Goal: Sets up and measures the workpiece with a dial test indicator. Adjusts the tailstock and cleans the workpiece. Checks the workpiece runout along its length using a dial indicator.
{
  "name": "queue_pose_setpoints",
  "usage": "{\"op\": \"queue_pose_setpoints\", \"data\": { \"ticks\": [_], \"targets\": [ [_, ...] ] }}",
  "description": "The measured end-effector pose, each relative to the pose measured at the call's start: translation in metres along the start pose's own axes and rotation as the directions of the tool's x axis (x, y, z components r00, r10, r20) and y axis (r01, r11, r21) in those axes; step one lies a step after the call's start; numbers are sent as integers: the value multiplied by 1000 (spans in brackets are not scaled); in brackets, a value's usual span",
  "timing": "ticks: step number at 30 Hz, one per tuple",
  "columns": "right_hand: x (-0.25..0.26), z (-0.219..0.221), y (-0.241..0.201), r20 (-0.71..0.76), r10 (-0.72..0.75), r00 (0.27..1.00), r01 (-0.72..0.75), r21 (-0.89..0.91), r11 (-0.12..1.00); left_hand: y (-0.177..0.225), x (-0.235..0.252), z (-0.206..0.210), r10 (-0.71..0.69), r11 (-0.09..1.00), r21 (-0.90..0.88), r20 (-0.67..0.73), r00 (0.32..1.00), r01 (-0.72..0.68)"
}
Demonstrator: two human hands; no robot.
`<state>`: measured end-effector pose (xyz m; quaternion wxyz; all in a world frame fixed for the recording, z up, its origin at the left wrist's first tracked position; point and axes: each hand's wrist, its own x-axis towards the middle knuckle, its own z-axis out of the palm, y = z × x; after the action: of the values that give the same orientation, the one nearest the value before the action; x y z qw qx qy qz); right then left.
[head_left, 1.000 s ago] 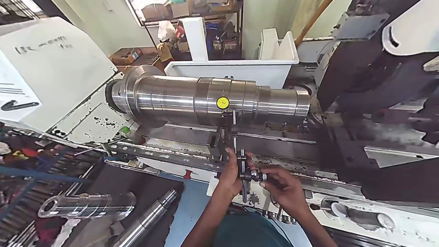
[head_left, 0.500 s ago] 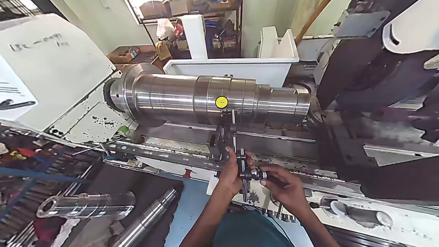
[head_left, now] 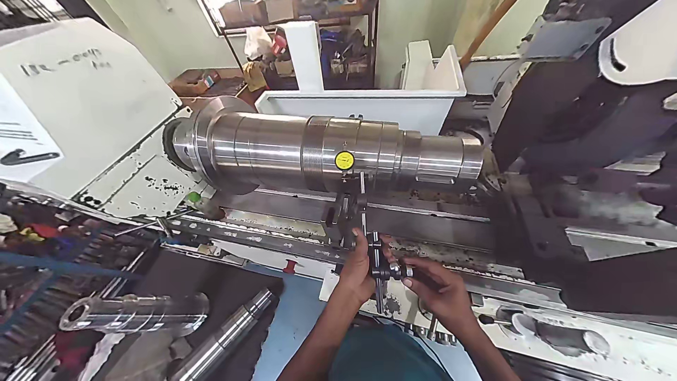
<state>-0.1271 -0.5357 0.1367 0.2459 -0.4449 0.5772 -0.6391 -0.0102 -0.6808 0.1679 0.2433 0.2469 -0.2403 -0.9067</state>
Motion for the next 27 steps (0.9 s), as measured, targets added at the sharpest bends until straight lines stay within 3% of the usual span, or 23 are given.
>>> {"op": "queue_pose_setpoints", "data": {
  "ticks": [10,16,21,27],
  "targets": [
    [-1,2,1,-9,45,999,-45,30,999,1,0,1,-7,1000,9,-12,1000,8],
    [7,5,-5,0,172,985,-172,-60,983,1,1,3,-15,1000,7,-37,999,16],
    [13,10,-12,-33,380,924,-380,11,925,0,1,3,-11,1000,11,-40,999,12],
    [11,7,-7,27,326,945,-327,22,945,-1,2,0,-12,1000,-2,-18,1000,11]
  ]
}}
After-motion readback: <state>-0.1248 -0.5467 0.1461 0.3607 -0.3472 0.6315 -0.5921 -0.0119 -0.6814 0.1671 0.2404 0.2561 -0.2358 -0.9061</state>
